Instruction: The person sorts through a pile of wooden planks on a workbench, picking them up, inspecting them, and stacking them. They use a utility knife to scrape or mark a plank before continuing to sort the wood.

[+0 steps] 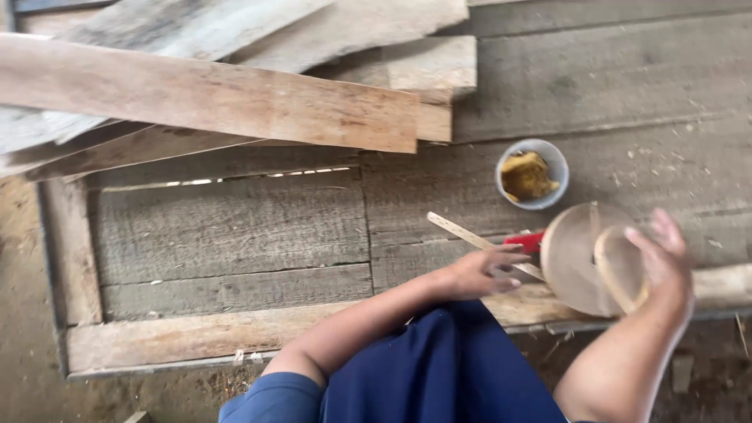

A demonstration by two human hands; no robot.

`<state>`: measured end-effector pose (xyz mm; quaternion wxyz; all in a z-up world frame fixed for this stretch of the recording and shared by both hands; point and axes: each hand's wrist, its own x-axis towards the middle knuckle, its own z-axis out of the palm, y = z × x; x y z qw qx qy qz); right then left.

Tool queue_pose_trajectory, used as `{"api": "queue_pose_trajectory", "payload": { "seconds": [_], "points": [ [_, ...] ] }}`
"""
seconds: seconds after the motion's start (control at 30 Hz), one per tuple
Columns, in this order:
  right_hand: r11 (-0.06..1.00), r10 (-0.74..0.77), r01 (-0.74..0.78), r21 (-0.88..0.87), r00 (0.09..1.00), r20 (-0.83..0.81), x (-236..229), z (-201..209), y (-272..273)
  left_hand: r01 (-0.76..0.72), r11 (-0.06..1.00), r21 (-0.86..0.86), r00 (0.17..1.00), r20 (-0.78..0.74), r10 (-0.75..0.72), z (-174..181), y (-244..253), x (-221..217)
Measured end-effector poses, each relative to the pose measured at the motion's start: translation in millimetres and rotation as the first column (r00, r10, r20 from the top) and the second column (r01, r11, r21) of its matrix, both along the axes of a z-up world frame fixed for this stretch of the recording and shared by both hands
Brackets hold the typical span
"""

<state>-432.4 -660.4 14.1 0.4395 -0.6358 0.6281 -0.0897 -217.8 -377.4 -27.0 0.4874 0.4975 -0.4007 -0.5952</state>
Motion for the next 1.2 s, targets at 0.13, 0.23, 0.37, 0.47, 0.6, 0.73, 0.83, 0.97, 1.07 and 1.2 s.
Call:
{"api": "queue_pose_trajectory", "payload": {
  "seconds": [0.13, 0.23, 0.37, 0.47, 0.6, 0.73, 0.83, 0.97, 1.07, 1.2],
  "points": [
    [0.873, 0.049, 0.027, -0.487, 0.989, 0.141, 25, 4, 3, -0.434, 0.894, 0.116, 0.89, -0.098, 0.445, -15, 49, 94],
    [0.638, 0.177, -0.044, -0.769, 0.98, 0.09, 115, 34, 42, -0.826, 0.484, 0.29, 0.412, -0.275, 0.869, 0, 94, 182],
    [0.437, 0.667, -0.391, -0.81, 0.745, 0.0, 266, 59, 132, -0.902, -0.002, 0.431, -0.142, -0.294, 0.945, 36, 138, 282],
    [0.224, 0.823, -0.517, -0.826, 0.554, -0.124, 356, 54, 182, -0.913, -0.029, 0.406, -0.174, -0.326, 0.929, 20, 155, 329],
    [0.166, 0.876, -0.567, -0.807, 0.46, -0.142, 438, 42, 217, -0.991, 0.029, 0.132, -0.013, -0.31, 0.951, 21, 174, 303],
    [0.079, 0.888, -0.553, -0.83, 0.417, -0.193, 504, 38, 246, -0.978, 0.07, 0.196, 0.013, -0.277, 0.961, 8, 222, 190],
    [0.147, 0.821, -0.817, -0.558, 0.416, -0.392, 552, 56, 298, -0.798, 0.193, 0.571, 0.009, -0.309, 0.951, -39, 248, 129],
    [-0.051, 0.817, -0.866, -0.498, 0.25, -0.52, 604, 52, 335, -0.613, 0.385, 0.69, 0.17, -0.36, 0.917, -62, 273, 110],
    [-0.085, 0.838, -0.903, -0.42, 0.164, -0.521, 630, 52, 349, -0.495, 0.59, 0.638, 0.41, -0.426, 0.806, -71, 278, 105],
    [-0.133, 0.809, -0.95, -0.283, 0.062, -0.585, 640, 16, 351, -0.338, 0.822, 0.458, 0.767, -0.373, 0.523, -10, 294, 147]
  ]
}}
